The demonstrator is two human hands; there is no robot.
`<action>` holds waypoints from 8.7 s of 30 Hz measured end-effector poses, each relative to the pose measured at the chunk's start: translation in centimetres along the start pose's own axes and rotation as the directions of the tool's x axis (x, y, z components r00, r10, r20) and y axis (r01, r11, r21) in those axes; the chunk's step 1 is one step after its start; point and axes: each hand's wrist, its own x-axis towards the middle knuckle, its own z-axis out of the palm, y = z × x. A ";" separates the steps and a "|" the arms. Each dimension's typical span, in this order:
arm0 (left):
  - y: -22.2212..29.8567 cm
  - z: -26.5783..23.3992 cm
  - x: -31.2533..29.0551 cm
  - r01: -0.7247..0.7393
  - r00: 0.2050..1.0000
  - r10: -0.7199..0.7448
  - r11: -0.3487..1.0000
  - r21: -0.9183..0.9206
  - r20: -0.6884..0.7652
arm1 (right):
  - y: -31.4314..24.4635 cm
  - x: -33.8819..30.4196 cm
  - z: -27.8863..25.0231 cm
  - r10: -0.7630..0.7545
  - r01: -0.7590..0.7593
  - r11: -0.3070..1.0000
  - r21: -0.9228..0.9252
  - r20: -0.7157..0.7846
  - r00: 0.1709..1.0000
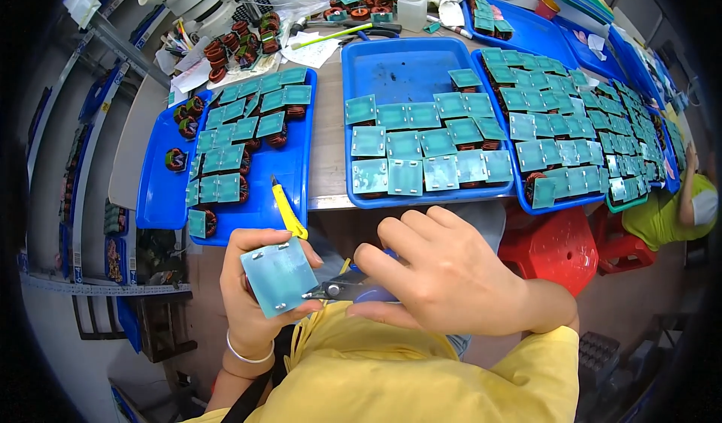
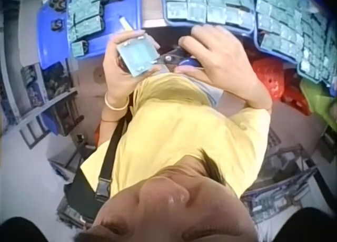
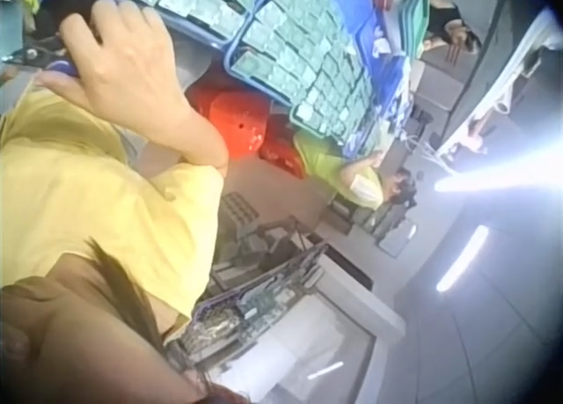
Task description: Trimming excess wire leads from transformer components using a pair of wire cutters at an assembly workbench.
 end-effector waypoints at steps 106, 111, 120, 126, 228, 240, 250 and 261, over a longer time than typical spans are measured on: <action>-4.4 -13.4 -0.8 0.277 0.830 0.410 0.286 0.918 -0.378 | 8.0 0.6 0.7 0.354 -0.308 0.934 0.182 -0.360 0.863; -7.8 -17.6 -2.1 0.507 0.806 0.218 0.224 0.832 -0.550 | 17.8 5.7 -0.7 0.587 -0.621 0.783 -0.034 -0.288 0.757; -7.7 -17.1 -1.7 0.383 0.776 0.380 0.350 0.855 -0.503 | 23.3 6.6 4.2 0.669 -0.662 0.551 -0.509 -0.205 0.715; -3.4 -13.5 -1.9 0.135 0.764 0.232 0.855 0.500 -0.602 | 22.5 7.1 3.7 0.716 -0.676 0.518 -0.524 -0.167 0.678; 0.9 8.1 1.0 -0.083 0.859 -0.051 0.968 0.238 0.509 | -0.7 -11.7 0.0 0.367 -0.386 0.922 0.027 -0.380 0.849; 0.4 8.0 1.7 -0.220 0.832 0.020 0.929 0.297 0.555 | -0.2 -11.5 0.2 0.365 -0.382 0.924 0.012 -0.322 0.874; 0.2 8.3 1.9 -0.005 0.847 -0.215 0.911 0.412 0.486 | 1.0 -12.0 3.4 0.388 -0.392 0.918 0.067 -0.362 0.847; 0.2 8.1 1.6 -0.111 0.833 -0.115 0.924 0.367 0.541 | -0.1 -10.5 1.5 0.377 -0.360 0.926 0.117 -0.359 0.854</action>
